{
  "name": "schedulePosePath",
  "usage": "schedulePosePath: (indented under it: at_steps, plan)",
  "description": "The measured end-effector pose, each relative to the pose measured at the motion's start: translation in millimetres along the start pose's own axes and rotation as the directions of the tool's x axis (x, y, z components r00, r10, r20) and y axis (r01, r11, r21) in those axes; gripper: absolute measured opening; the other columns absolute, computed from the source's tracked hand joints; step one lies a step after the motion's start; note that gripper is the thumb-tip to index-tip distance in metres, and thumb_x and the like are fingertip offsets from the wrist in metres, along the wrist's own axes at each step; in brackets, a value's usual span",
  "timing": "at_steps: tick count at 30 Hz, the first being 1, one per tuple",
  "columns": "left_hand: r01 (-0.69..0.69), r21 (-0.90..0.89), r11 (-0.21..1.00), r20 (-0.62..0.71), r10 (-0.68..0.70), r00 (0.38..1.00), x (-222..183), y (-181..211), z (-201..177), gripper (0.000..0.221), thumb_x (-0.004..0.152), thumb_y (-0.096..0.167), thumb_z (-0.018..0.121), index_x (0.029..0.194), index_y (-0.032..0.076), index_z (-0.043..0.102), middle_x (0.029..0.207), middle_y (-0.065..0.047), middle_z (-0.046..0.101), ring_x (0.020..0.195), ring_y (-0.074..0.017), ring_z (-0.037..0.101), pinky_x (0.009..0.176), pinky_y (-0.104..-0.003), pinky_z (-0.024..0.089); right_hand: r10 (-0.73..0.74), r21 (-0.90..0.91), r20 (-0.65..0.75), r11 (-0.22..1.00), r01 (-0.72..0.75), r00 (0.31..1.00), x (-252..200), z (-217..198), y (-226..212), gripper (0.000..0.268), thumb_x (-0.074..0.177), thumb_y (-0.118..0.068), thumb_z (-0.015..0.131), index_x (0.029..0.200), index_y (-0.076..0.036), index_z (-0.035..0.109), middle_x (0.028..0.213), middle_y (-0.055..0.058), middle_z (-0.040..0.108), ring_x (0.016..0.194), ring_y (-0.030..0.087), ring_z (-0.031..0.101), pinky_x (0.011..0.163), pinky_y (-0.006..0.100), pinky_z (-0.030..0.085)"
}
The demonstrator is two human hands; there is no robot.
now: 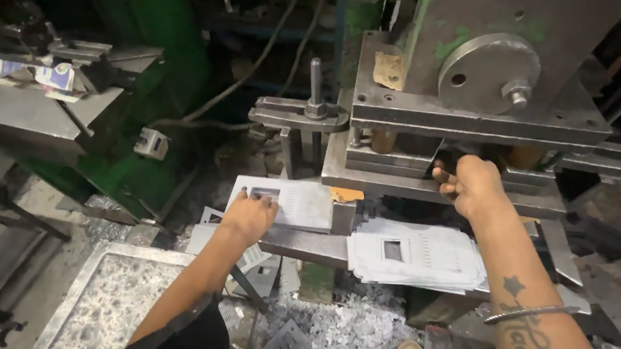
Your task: Feeding metal sheets into an industrial stamping press and collecting the processed parts.
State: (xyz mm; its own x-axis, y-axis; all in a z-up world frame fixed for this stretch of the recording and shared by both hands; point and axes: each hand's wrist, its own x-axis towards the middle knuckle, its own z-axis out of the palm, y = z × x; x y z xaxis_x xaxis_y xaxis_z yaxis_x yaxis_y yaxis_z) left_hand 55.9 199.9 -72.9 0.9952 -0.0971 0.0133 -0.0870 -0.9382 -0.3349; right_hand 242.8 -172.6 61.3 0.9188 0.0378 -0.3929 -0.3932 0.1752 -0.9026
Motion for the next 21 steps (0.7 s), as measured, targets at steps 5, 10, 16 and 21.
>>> schedulePosePath:
  at_steps: [5,10,16,21]
  plan:
    - [-0.015,0.041,0.999,0.18,0.008,0.984,-2,6,-13,0.03,0.093,0.012,0.055,0.121,0.009,0.063,0.116,-0.01,0.07,0.1,-0.0284,0.071,0.102,-0.051,0.048,0.125,0.173,-0.003,0.977,-0.123,0.992,18,-7,6,0.021,0.096,-0.004,0.04,0.1,-0.009,0.059,0.086,0.006,0.066,0.066,0.013,0.061,0.049,0.025,0.036]
    - [-0.055,0.073,0.996,0.135,0.045,0.99,9,-1,5,0.029,0.093,0.012,0.055,0.12,0.007,0.064,0.107,-0.011,0.073,0.095,-0.0285,0.074,0.103,-0.049,0.05,-0.03,0.218,0.087,0.976,0.011,0.996,-33,-30,38,0.011,0.1,-0.015,0.055,0.091,-0.011,0.058,0.079,0.002,0.06,0.064,0.012,0.056,0.053,0.027,0.039]
    - [-0.061,0.047,0.997,0.168,0.053,0.984,8,0,-12,0.021,0.091,0.012,0.057,0.106,0.012,0.071,0.104,-0.01,0.075,0.096,-0.0283,0.073,0.101,-0.045,0.052,-0.277,0.027,0.044,0.961,0.276,0.96,-125,-67,142,0.036,0.106,-0.023,0.052,0.083,0.004,0.061,0.069,0.012,0.055,0.057,0.018,0.051,0.052,0.03,0.038]
    - [0.003,0.029,1.0,0.163,-0.008,0.987,7,4,-8,0.02,0.094,0.012,0.056,0.109,0.012,0.069,0.1,-0.009,0.076,0.092,-0.0277,0.075,0.096,-0.043,0.053,-0.08,0.172,-0.129,0.98,0.102,0.988,-102,-81,206,0.012,0.094,-0.016,0.063,0.097,-0.004,0.064,0.078,0.015,0.066,0.059,0.017,0.056,0.045,0.029,0.04]
